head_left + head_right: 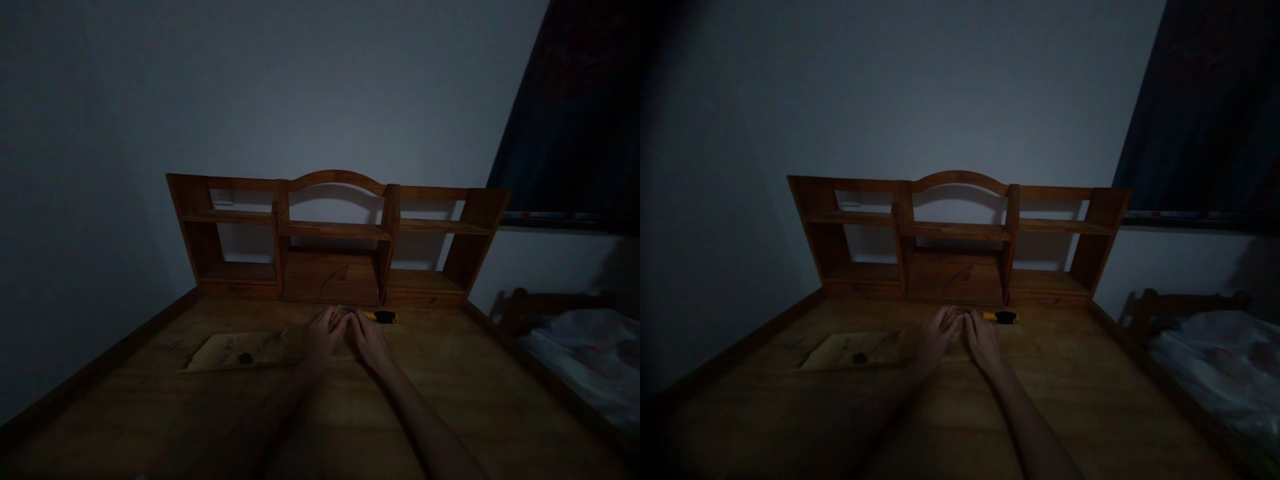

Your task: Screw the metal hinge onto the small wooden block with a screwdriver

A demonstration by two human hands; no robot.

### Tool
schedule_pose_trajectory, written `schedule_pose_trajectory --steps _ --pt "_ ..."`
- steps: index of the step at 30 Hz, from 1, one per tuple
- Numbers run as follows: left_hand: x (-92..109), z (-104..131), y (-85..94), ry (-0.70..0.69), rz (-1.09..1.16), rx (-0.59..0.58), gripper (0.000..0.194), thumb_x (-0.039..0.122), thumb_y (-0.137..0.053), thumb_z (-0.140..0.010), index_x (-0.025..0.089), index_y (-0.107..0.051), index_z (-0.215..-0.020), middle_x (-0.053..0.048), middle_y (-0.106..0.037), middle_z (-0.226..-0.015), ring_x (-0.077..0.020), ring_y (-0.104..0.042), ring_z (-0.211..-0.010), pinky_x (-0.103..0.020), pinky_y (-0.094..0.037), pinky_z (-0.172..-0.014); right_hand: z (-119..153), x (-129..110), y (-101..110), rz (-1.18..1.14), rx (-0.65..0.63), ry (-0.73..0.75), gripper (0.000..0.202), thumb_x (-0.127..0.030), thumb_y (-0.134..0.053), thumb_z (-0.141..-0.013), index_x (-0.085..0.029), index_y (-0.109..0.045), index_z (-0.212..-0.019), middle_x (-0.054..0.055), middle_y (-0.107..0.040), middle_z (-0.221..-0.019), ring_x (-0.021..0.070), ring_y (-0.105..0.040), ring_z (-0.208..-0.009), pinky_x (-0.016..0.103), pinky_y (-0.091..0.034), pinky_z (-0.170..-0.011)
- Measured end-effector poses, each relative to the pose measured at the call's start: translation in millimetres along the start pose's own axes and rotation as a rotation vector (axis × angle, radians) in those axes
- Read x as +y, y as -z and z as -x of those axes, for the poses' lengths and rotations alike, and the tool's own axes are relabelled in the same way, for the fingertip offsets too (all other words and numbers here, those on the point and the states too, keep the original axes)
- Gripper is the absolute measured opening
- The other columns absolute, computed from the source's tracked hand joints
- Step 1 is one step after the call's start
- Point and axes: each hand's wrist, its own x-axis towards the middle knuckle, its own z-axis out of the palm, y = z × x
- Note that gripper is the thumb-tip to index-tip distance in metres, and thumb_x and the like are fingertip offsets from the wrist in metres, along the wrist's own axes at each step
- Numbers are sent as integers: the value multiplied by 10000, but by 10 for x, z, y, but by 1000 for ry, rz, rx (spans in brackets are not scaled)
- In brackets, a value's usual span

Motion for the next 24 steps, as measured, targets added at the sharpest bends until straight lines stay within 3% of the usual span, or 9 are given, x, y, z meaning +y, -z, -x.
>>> schedule_pose_trajectory --steps 7,12,19,24 --pt "-31 -7 -4 -104 -25 -3 175 355 -540 -939 217 -648 -929 -28 -704 -951 -167 -649 -877 -267 -469 -802 -11 28 4 -29 12 28 287 -328 -349 -993 -230 -570 -837 56 -658 -822 205 -619 -764 288 -417 -700" --pt "-6 -4 4 -145 -111 7 185 351 -526 -949 226 -656 -991 -35 -700 -1003 -178 -649 -916 -272 -469 -804 -3 30 -39 -108 56 -47 265 -365 -381 -980 -225 -567 -852 41 -652 -804 203 -608 -747 293 -420 -702" --pt "-49 -17 3 -145 -194 40 189 355 -538 -940 219 -663 -979 -37 -697 -970 -172 -650 -875 -264 -466 -790 -1 32 -148 -343 70 -162 312 -459 -423 -961 -222 -586 -840 12 -638 -812 194 -597 -786 287 -433 -735" --pt "-56 -17 0 -138 -218 41 200 364 -529 -947 215 -661 -970 -33 -697 -954 -165 -646 -863 -257 -461 -788 -11 51 -171 -381 71 -152 312 -449 -424 -957 -216 -596 -839 14 -643 -816 190 -587 -785 285 -435 -735"
